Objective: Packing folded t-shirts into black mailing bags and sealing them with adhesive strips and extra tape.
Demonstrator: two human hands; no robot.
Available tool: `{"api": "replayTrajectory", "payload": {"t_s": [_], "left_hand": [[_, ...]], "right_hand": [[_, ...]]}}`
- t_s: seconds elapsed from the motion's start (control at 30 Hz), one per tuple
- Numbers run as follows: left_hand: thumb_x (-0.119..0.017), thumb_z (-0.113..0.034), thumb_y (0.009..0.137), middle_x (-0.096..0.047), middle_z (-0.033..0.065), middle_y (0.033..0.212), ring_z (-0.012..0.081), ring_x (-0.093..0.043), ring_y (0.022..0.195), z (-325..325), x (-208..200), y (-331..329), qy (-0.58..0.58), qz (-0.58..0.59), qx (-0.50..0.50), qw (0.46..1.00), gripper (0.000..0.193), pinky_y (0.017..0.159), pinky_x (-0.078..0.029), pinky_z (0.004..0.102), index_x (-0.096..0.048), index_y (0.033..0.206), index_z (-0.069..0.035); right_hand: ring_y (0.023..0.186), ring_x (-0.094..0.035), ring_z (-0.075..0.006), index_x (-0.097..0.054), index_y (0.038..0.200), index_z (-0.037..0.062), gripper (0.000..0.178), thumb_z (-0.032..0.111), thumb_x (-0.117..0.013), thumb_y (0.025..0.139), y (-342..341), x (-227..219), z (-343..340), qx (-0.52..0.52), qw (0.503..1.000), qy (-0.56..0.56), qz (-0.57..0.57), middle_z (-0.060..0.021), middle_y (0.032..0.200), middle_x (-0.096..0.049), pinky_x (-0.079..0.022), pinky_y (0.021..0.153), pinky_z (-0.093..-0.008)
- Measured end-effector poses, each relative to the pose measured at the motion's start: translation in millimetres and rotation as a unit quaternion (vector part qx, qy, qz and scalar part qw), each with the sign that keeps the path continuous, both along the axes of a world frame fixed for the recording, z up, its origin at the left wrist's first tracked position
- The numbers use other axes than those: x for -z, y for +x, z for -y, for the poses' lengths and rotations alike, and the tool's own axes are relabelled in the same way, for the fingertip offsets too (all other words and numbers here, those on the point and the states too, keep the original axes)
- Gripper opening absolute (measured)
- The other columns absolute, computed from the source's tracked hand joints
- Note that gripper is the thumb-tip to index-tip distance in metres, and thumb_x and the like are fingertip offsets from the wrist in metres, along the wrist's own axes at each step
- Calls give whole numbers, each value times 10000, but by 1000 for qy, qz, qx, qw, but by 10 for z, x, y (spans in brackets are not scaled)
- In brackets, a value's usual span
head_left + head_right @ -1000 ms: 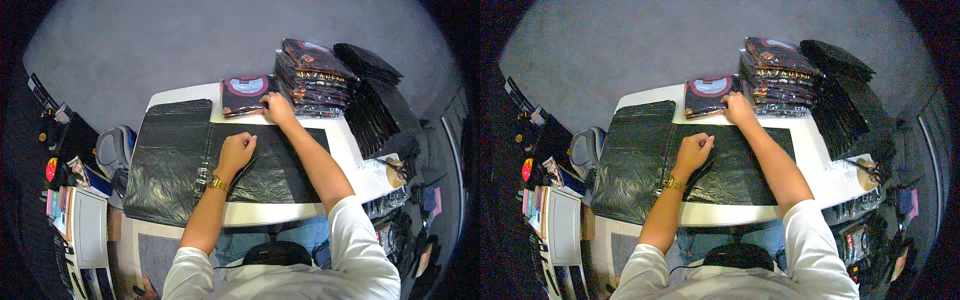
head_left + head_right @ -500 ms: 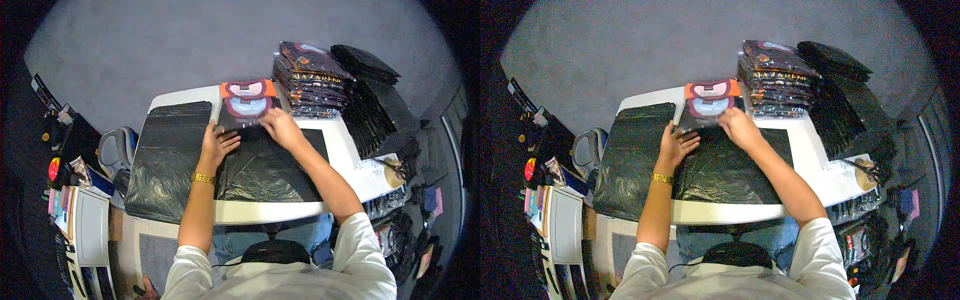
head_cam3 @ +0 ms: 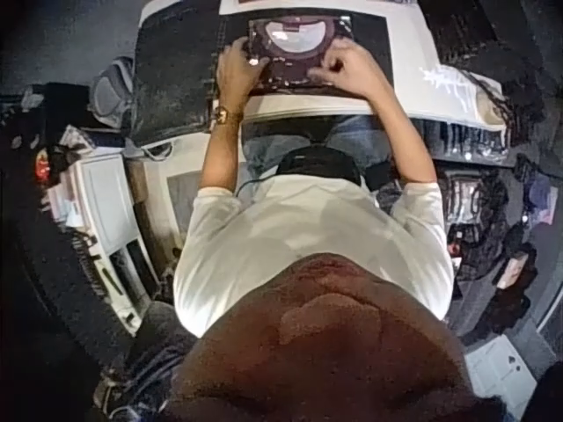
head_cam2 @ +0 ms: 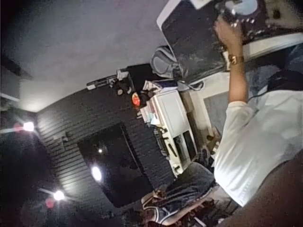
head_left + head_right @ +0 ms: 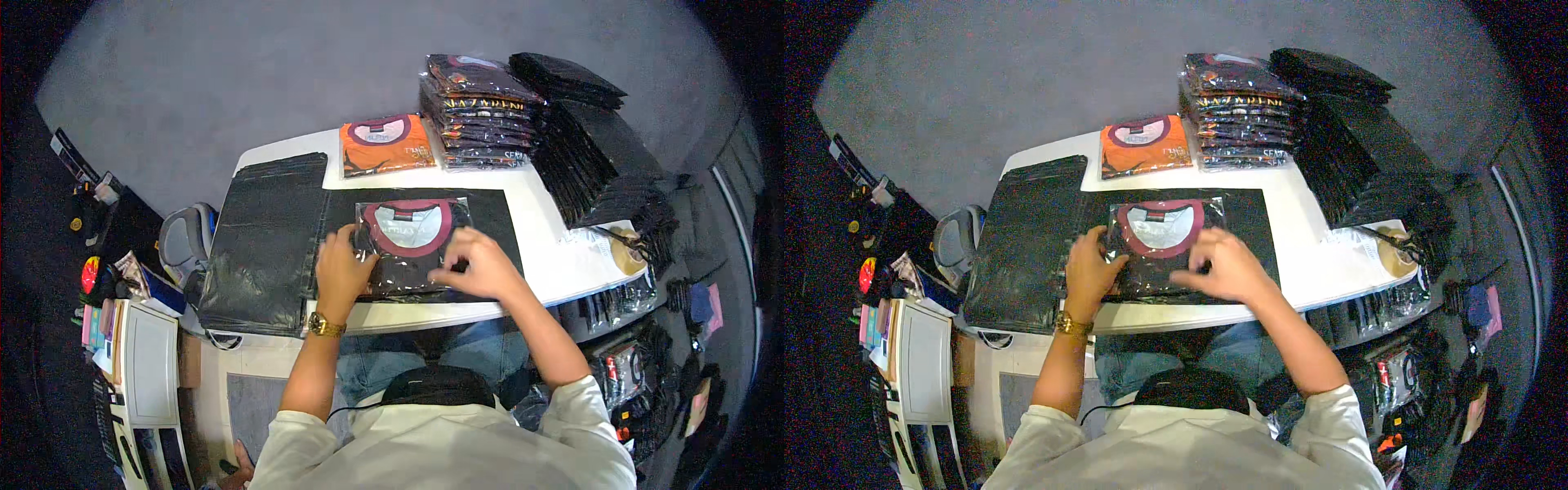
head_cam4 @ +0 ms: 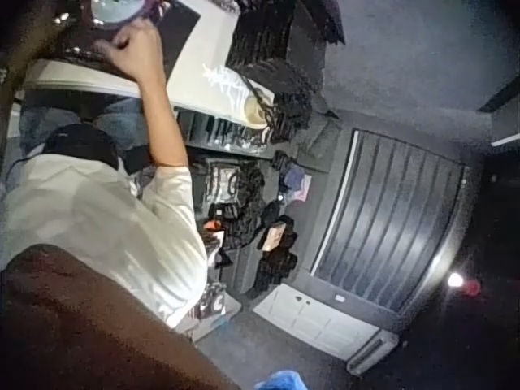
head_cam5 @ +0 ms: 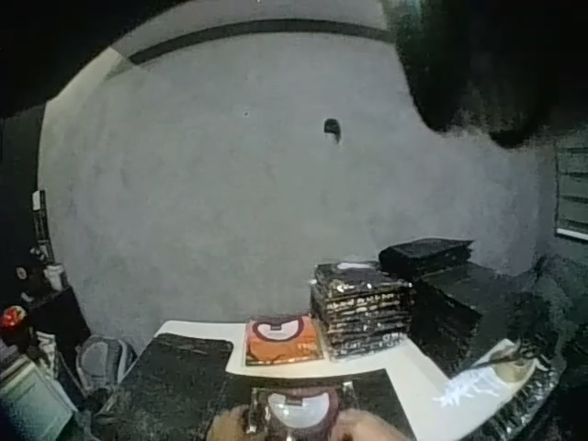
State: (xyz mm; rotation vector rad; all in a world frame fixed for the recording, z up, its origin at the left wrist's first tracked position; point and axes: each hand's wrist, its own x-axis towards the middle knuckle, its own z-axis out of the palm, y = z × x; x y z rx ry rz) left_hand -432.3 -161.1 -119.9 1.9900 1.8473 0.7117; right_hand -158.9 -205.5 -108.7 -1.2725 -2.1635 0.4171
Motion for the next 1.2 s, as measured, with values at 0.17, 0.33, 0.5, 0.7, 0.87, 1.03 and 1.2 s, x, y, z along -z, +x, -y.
{"api": "replayTrajectory", "payload": {"t_s": [0.17, 0.33, 0.5, 0.7, 0.87, 1.03, 1.2], "left_hand": [[-820, -280, 864, -508, 205, 1527, 439, -451, 1421, -221, 244, 244, 187, -59, 166, 966, 645, 1158, -407, 509, -577, 1428, -83], [-456, -670, 1018, -370, 184, 1671, 440, -282, 1560, -480, 572, 475, 137, -173, 215, 951, 782, 1238, -173, 677, -462, 1586, -133], [-417, -693, 1019, -338, 182, 1693, 427, -255, 1577, -530, 629, 441, 105, -167, 196, 961, 792, 1239, -136, 693, -451, 1600, -157], [-416, -685, 1018, -278, 129, 1730, 409, -221, 1594, -635, 504, 357, 24, -185, 136, 973, 801, 1227, -125, 730, -361, 1643, -188], [-413, -577, 1051, -302, 151, 1717, 405, -235, 1591, -716, 551, 240, 21, -191, 76, 978, 729, 1227, -126, 733, -383, 1626, -129], [-467, -494, 1060, -406, 182, 1653, 411, -290, 1566, -422, 636, 596, 164, -183, 187, 951, 657, 1223, -169, 716, -478, 1559, -67], [-443, -554, 1063, -388, 180, 1665, 414, -285, 1568, -225, 617, 568, 139, -139, 212, 957, 680, 1230, -156, 705, -457, 1588, -122]], "right_hand": [[1279, -589, -388, -704, 1259, 83, 430, 424, -640, 1005, -179, 545, -676, 89, 993, 76, 3, -197, 1335, -635, -470, 1075, -513], [1587, -245, -401, -374, 1642, 242, 725, 603, -492, 1023, -232, 795, -874, 124, 973, 0, 197, -178, 1718, -280, -205, 1263, -621], [1595, -231, -388, -365, 1646, 249, 770, 662, -476, 1006, -115, 792, -844, 142, 974, -38, 171, -169, 1729, -254, -184, 1273, -603], [1602, -214, -373, -329, 1657, 201, 819, 678, -467, 1006, 30, 743, -873, 167, 969, -90, 159, -168, 1730, -253, -166, 1291, -569], [1596, -214, -406, -321, 1652, 133, 784, 606, -454, 1042, 100, 851, -783, 193, 969, -75, 133, -206, 1723, -246, -164, 1287, -582], [1596, -201, -422, -347, 1634, 106, 689, 437, -503, 1051, -240, 716, -510, 163, 978, -28, 128, -224, 1717, -243, -160, 1268, -637], [1592, -229, -401, -373, 1627, 129, 688, 465, -514, 1043, -285, 777, -347, 146, 976, -2, 161, -203, 1714, -270, -173, 1275, -604]]}}
